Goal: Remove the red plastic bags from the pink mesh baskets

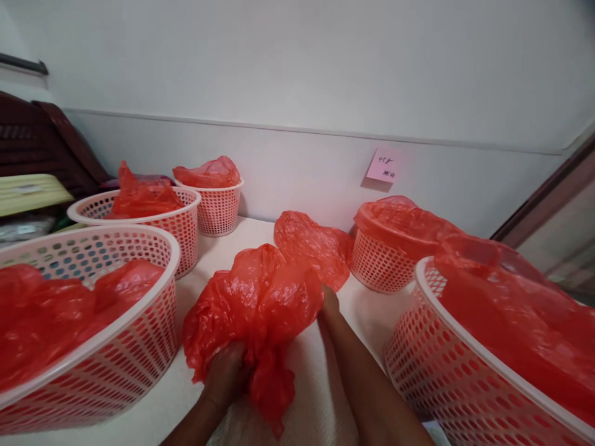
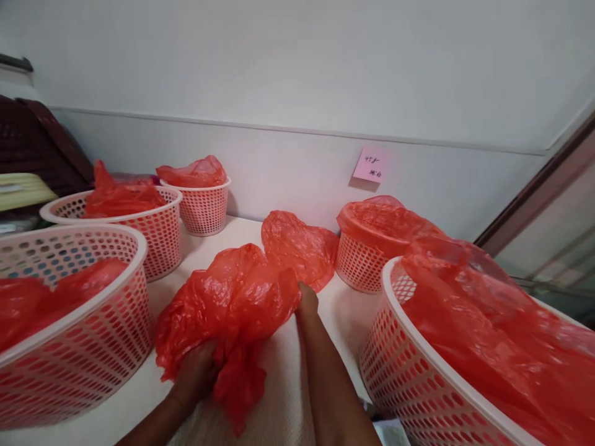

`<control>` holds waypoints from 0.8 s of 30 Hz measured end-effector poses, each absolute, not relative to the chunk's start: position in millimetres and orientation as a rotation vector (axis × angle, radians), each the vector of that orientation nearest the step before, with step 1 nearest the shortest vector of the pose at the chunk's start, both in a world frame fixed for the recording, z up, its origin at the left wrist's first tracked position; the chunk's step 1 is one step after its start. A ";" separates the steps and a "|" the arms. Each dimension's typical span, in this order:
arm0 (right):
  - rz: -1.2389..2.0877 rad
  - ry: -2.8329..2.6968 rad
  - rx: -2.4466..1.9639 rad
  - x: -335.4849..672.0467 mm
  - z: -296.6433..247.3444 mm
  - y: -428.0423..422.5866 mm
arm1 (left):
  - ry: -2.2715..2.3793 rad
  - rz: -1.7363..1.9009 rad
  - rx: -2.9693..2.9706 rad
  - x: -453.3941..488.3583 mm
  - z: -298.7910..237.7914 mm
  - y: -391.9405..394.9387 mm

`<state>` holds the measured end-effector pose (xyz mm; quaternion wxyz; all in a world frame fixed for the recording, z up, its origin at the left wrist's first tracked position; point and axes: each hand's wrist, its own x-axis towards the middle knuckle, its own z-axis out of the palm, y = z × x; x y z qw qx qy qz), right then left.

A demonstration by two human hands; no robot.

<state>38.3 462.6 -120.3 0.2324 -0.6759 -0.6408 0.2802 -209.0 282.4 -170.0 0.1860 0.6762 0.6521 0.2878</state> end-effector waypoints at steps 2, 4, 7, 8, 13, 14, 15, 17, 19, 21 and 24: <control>0.809 -1.763 -1.832 38.8 -119.6 455.9 | 1.802 0.851 1.907 -210.2 -170.6 281.8; 0.842 -1.776 -1.788 36.6 -120.0 442.9 | 1.764 0.910 1.904 -212.1 -171.1 282.1; 0.906 -1.822 -1.706 26.8 -124.8 410.1 | 1.724 1.005 1.869 -214.4 -170.4 283.1; 0.942 -1.846 -1.675 22.4 -127.2 395.4 | 1.716 1.030 1.851 -214.8 -169.6 283.2; 1.250 -2.016 -1.427 1.9 -128.8 302.8 | 1.715 1.090 1.748 -214.5 -164.2 281.7; 1.368 -2.044 -1.328 -0.9 -125.0 284.3 | 1.728 1.092 1.723 -214.4 -163.8 281.6; 1.559 -2.032 -1.227 -3.1 -119.6 267.8 | 1.741 1.091 1.701 -214.4 -163.7 281.7; 1.746 -2.037 -1.109 -5.4 -103.8 244.4 | 1.750 1.075 1.680 -214.6 -164.2 282.6; 1.689 -2.036 -1.088 -3.3 -83.3 238.9 | 1.732 1.051 1.691 -214.5 -164.5 283.5; 1.411 -1.969 -1.127 6.2 -61.8 253.8 | 1.708 1.039 1.707 -213.9 -163.4 283.7; 0.775 -1.737 -1.264 35.7 -40.4 303.2 | 1.680 1.051 1.694 -211.8 -159.0 282.4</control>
